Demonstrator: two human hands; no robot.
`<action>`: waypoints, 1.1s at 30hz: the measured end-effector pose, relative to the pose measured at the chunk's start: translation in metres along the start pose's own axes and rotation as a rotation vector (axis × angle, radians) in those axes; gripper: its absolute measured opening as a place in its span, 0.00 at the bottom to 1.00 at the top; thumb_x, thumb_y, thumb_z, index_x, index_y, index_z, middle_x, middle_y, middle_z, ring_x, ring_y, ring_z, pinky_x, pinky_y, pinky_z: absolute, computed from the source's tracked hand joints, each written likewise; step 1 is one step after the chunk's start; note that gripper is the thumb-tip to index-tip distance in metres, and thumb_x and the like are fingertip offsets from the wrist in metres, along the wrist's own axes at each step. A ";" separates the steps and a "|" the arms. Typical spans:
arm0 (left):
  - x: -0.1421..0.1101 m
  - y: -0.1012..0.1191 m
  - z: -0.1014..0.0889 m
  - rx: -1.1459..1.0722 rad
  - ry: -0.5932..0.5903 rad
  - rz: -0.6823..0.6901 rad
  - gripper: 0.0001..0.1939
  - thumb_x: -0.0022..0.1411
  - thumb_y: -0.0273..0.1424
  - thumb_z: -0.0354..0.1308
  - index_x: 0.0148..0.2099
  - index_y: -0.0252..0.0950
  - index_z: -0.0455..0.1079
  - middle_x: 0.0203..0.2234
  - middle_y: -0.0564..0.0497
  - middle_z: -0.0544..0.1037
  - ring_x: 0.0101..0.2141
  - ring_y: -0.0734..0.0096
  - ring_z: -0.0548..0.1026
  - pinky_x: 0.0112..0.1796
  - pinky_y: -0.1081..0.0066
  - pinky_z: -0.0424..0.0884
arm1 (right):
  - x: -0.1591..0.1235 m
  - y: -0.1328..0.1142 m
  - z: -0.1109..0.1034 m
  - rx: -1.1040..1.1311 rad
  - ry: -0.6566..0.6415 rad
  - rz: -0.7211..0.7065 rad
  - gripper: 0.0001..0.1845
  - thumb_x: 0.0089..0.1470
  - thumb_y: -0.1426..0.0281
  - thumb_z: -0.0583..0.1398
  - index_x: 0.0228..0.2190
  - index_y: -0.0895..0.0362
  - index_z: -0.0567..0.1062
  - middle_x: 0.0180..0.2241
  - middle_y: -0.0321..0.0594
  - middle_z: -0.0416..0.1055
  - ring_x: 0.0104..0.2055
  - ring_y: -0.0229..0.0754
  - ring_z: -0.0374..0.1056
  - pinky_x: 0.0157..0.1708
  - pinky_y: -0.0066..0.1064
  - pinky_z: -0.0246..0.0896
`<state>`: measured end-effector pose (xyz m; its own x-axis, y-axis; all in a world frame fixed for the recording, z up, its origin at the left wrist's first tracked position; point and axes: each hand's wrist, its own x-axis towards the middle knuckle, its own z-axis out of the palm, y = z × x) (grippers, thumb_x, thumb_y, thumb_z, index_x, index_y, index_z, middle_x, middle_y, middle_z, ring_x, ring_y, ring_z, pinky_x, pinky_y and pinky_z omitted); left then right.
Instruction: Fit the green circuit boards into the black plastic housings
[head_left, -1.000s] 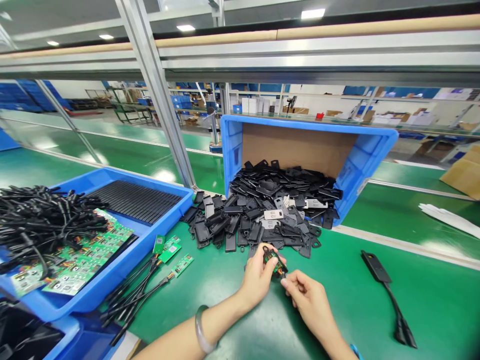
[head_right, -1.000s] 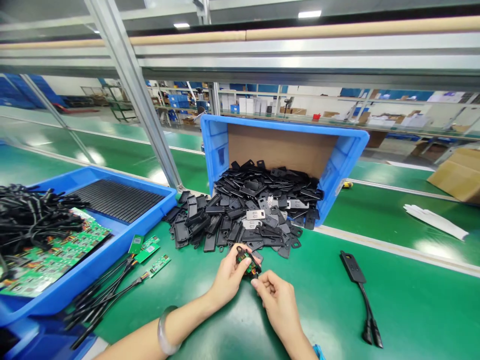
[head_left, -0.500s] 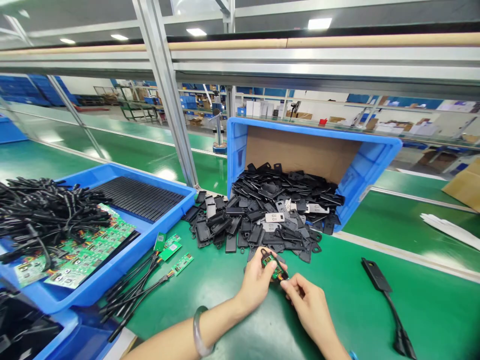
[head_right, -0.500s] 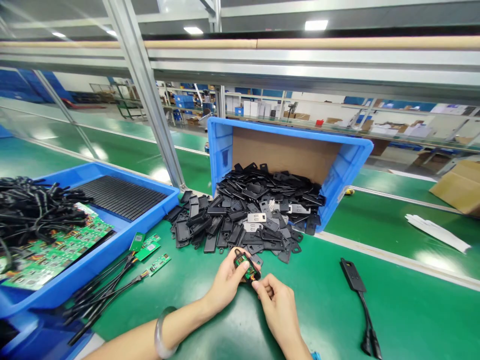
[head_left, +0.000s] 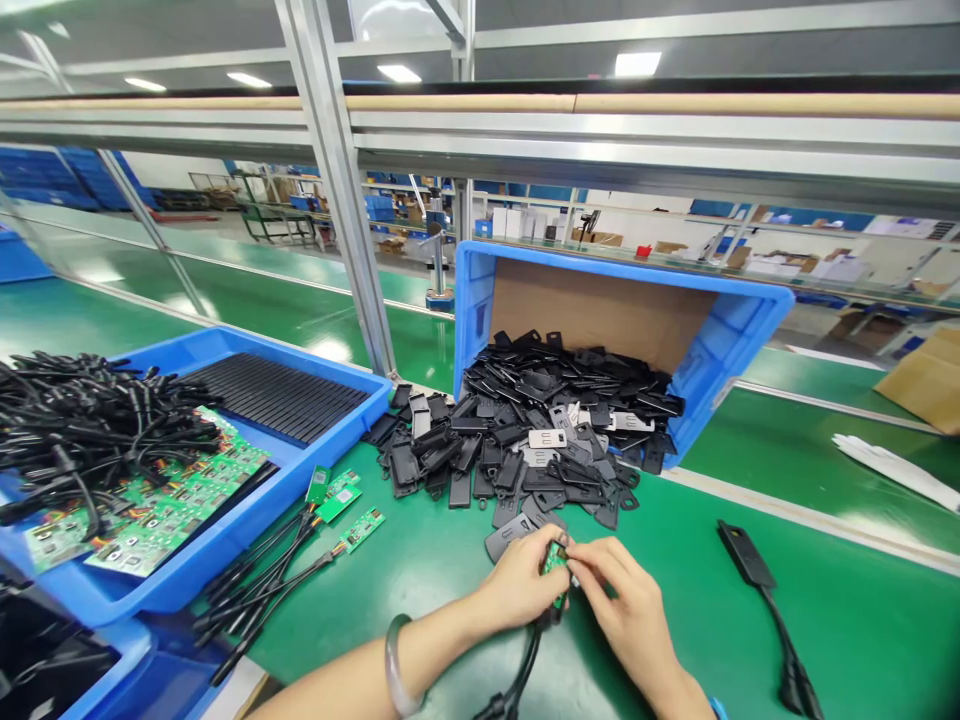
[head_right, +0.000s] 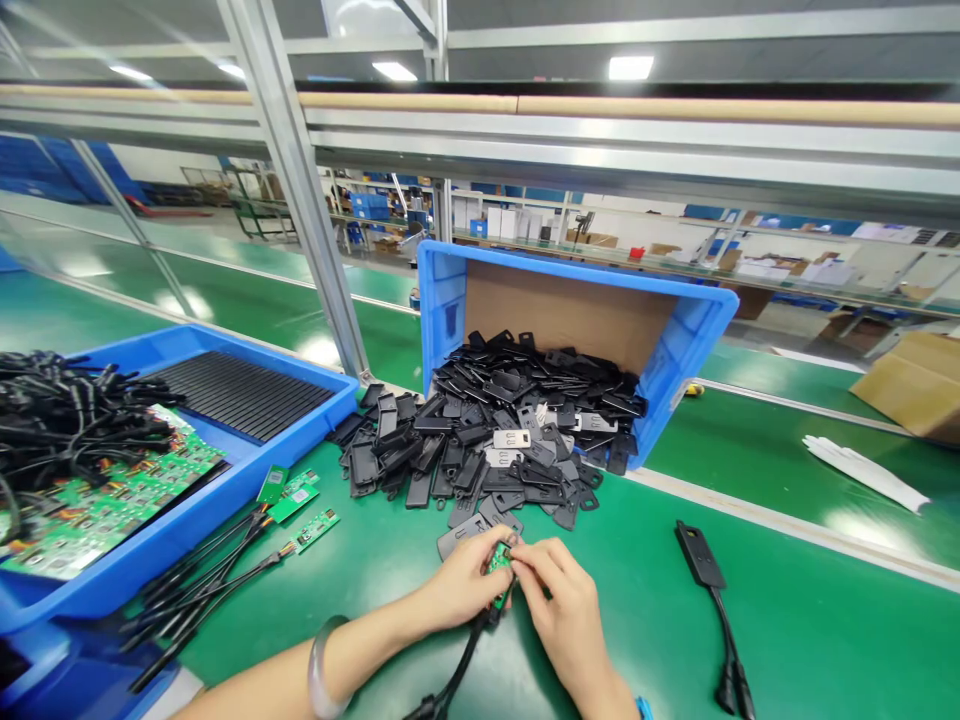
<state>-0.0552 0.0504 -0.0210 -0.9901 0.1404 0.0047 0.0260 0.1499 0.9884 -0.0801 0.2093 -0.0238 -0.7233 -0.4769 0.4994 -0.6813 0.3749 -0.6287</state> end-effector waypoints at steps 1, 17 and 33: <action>-0.001 0.001 0.001 0.061 0.001 0.019 0.08 0.51 0.26 0.50 0.35 0.37 0.64 0.19 0.57 0.70 0.20 0.70 0.70 0.23 0.74 0.62 | -0.001 0.002 0.000 -0.032 -0.019 -0.040 0.12 0.62 0.67 0.53 0.38 0.55 0.75 0.32 0.43 0.70 0.34 0.40 0.67 0.34 0.28 0.63; -0.004 -0.001 0.003 0.472 -0.016 0.073 0.12 0.55 0.28 0.48 0.42 0.37 0.67 0.30 0.49 0.75 0.31 0.61 0.72 0.33 0.68 0.62 | -0.002 0.008 0.000 -0.192 0.009 -0.226 0.09 0.61 0.71 0.54 0.36 0.56 0.74 0.32 0.41 0.71 0.34 0.40 0.68 0.32 0.29 0.65; 0.008 0.005 -0.009 -0.120 0.103 -0.161 0.17 0.53 0.36 0.47 0.46 0.36 0.61 0.20 0.55 0.70 0.16 0.73 0.66 0.16 0.76 0.62 | 0.003 0.018 -0.004 -0.299 -0.314 0.134 0.11 0.64 0.70 0.46 0.29 0.55 0.62 0.30 0.37 0.63 0.32 0.41 0.63 0.31 0.32 0.58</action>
<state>-0.0646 0.0441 -0.0142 -0.9892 0.0220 -0.1452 -0.1441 0.0442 0.9886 -0.0947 0.2182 -0.0309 -0.7699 -0.6088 0.1913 -0.6197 0.6414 -0.4523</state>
